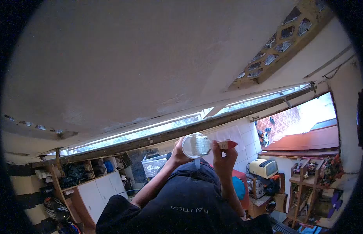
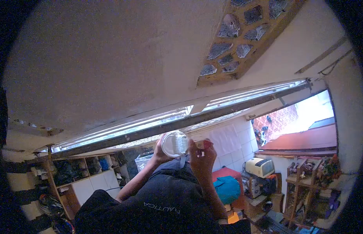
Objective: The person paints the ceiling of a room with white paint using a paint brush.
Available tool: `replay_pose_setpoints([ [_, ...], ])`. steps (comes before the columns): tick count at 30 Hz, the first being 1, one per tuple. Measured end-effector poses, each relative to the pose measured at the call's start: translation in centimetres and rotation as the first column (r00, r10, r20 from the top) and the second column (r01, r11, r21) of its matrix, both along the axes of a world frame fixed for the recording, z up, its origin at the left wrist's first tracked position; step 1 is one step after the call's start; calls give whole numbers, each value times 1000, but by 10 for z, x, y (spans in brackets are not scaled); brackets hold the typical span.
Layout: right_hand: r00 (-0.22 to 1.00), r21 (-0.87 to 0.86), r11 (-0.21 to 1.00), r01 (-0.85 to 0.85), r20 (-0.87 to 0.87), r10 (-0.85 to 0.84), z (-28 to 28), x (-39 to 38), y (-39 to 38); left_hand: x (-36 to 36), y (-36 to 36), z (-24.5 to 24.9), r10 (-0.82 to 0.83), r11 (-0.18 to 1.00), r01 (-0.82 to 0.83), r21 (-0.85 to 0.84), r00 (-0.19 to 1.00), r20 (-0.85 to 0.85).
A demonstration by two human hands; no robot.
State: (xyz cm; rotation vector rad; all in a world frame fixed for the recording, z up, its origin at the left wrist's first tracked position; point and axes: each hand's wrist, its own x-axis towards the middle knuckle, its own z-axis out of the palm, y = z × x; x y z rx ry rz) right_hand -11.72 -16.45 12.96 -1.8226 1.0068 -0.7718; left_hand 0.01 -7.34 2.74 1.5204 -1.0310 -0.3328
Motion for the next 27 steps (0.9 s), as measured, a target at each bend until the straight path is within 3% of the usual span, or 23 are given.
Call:
replay_pose_setpoints([
  [3, 995, -35, 999, 6, 103, -2, -17, -8, -10, -2, -3, -2, 4, 999, -3, 32, 1000, -13],
  [8, 998, 20, 998, -55, 43, 55, -4, -9, -8, -7, -8, 5, -27, 999, 28, 21, 998, -51],
  [13, 995, -121, 989, -91, -53, 85, -5, -2, -5, -8, -9, 2, -19, 999, 23, 41, 994, -104],
  [16, 991, -142, 983, -114, -80, 104, -9, -2, -6, -6, -9, -3, -11, 1000, 9, 30, 999, 49],
  [18, 990, -163, 979, -123, -87, 110, -18, -4, -8, -8, -8, -1, -14, 999, 17, 30, 996, -91],
  [20, 980, -275, 944, -183, -128, 152, -26, -7, -9, -10, -8, 1, 1, 1000, 1, 30, 997, -83],
  [23, 983, -326, 927, -184, -51, 177, -24, -5, -10, -11, -10, 3, 1, 1000, -1, 5, 997, -80],
  [24, 981, -151, 970, -191, -39, 187, -13, -6, -7, -10, -12, 2, 2, 1000, -3, -19, 998, -61],
  [27, 950, -114, 945, -307, 29, 312, 7, -9, -15, -8, -15, -9, 1, 1000, -1, -5, 1000, -18],
])
